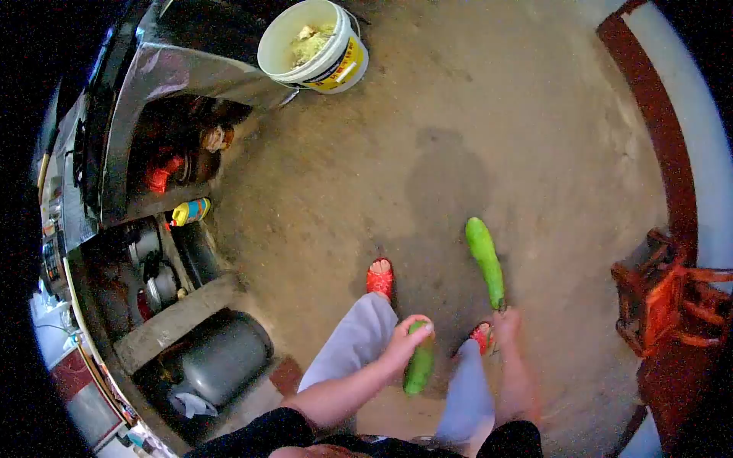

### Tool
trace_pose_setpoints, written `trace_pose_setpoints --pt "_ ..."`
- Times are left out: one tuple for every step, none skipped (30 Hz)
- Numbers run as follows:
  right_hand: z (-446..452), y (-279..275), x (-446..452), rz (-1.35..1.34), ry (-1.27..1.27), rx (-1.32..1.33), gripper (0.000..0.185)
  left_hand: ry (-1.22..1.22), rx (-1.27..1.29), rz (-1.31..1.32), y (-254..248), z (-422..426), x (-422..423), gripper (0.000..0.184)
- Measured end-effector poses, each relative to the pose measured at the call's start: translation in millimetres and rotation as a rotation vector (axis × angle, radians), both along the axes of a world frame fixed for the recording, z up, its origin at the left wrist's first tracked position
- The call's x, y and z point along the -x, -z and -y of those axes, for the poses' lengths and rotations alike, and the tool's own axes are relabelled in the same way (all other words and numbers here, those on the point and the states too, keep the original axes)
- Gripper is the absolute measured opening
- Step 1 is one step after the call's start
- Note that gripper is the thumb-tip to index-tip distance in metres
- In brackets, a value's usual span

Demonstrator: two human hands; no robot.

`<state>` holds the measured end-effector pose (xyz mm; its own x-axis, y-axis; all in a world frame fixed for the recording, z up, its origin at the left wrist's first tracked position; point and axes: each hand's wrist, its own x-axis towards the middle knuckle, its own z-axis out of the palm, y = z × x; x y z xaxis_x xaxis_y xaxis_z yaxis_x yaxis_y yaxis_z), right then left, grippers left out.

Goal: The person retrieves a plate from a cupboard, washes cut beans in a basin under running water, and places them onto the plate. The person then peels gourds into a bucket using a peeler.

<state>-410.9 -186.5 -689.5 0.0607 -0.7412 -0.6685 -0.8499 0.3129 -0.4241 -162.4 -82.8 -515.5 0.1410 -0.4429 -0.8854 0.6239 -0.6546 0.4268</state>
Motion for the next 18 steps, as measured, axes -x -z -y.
trace_pose_setpoints --pt "0 2 2 -0.12 -0.142 0.184 0.015 -0.055 -0.009 0.022 5 -2 -4 0.026" --pt "12 -20 -11 -0.13 -0.154 0.194 0.015 -0.111 -0.018 0.042 9 -4 -7 0.027" --pt "33 -67 -49 -0.082 0.015 -0.049 0.016 -0.123 -0.009 0.032 12 -7 -11 0.027" --pt "49 -105 -78 -0.032 0.188 -0.287 0.016 -0.216 -0.007 -0.054 15 -12 -17 0.027" --pt "59 -129 -91 -0.039 0.181 -0.271 0.016 -0.306 -0.004 -0.141 15 -15 -25 0.028" --pt "68 -151 -102 -0.065 0.159 -0.375 0.017 -0.387 -0.081 -0.33 11 -14 -37 0.035" --pt "77 -169 -110 -0.092 0.139 -0.477 0.019 -0.392 -0.067 -0.343 3 -16 -46 0.035" --pt "77 -169 -98 -0.019 0.027 -0.498 0.018 -0.425 -0.094 -0.45 -7 -14 -58 0.038" --pt "80 -189 -101 -0.026 0.014 -0.48 0.018 -0.46 -0.119 -0.555 -16 -10 -67 0.041" --pt "82 -212 -104 -0.023 0.049 -0.552 0.016 -0.44 -0.128 -0.538 -26 -5 -74 0.046" --pt "85 -234 -112 -0.021 0.088 -0.628 0.014 -0.45 -0.117 -0.545 -32 1 -80 0.046" --pt "87 -258 -119 -0.024 0.083 -0.618 0.014 -0.361 -0.136 -0.634 -40 7 -85 0.047" --pt "91 -285 -128 -0.034 -0.009 -0.651 0.014 -0.265 -0.149 -0.721 -48 13 -92 0.048" --pt "93 -314 -137 -0.048 -0.103 -0.682 0.014 -0.157 -0.121 -0.743 -57 15 -97 0.057" --pt "94 -342 -147 -0.056 -0.11 -0.664 0.014 -0.159 -0.1 -0.749 -70 21 -106 0.057" --pt "92 -370 -160 -0.009 -0.302 -0.541 0.015 -0.108 -0.003 -0.891 -85 25 -116 0.06" --pt "91 -395 -174 0.038 -0.494 -0.416 0.016 -0.054 0.094 -1.026 -101 29 -128 0.066" --pt "91 -416 -190 0.035 -0.504 -0.4 0.016 -0.071 0.108 -1.067 -119 33 -143 0.067"
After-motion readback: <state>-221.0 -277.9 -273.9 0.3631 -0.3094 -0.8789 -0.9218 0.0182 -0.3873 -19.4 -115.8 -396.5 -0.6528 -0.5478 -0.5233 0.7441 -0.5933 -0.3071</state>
